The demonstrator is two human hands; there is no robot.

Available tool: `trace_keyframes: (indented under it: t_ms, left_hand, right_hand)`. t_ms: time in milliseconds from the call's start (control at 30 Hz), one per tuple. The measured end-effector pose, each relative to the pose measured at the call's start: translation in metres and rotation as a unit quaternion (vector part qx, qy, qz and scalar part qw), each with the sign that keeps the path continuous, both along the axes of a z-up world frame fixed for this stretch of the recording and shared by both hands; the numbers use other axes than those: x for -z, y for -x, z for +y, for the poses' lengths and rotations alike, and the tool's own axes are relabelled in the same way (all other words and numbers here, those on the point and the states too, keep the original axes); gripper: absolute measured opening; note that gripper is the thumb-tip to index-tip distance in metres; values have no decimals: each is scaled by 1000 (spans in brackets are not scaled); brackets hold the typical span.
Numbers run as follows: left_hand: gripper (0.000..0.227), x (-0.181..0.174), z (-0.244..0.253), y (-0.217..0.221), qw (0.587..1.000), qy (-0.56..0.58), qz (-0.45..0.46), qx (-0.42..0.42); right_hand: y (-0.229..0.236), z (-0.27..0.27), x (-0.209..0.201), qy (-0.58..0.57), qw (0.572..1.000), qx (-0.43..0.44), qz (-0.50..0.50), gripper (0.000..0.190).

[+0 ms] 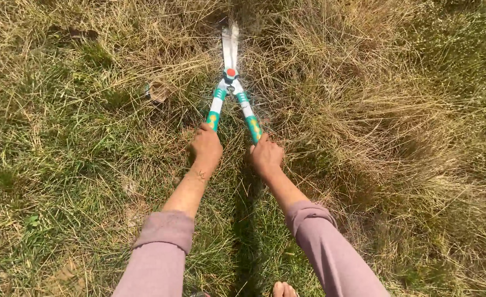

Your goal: Using manual garden shears to cut and clear tall dry grass in an outdoor yard area.

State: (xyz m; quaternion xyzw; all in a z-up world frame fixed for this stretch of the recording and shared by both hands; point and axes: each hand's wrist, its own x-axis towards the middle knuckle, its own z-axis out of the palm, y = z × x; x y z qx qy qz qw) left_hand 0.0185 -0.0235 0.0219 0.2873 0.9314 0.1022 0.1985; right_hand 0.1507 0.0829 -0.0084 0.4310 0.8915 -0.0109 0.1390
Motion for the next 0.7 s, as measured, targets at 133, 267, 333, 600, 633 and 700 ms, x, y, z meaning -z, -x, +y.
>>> trace_keyframes:
  t_ms: [133, 267, 333, 600, 633, 700]
  left_hand:
    - [61, 30, -26, 27, 999, 16, 1, 28]
    - [52, 22, -16, 10, 999, 36, 22, 25]
    - [51, 23, -3, -4, 999, 31, 12, 17]
    - [63, 45, -43, 37, 998, 52, 15, 44]
    - [63, 41, -33, 19, 998, 52, 11, 44]
    - [62, 29, -9, -4, 999, 40, -6, 30]
  right_hand:
    - [-30, 13, -10, 2, 1000, -19, -9, 52]
    - [-26, 9, -18, -30, 999, -16, -25, 38]
    - [-15, 0, -16, -22, 1000, -13, -16, 36]
    - [-49, 16, -31, -24, 996, -33, -84, 43]
    - [-41, 7, -30, -24, 995, -34, -88, 43]
    - [-15, -7, -30, 26, 999, -16, -42, 40]
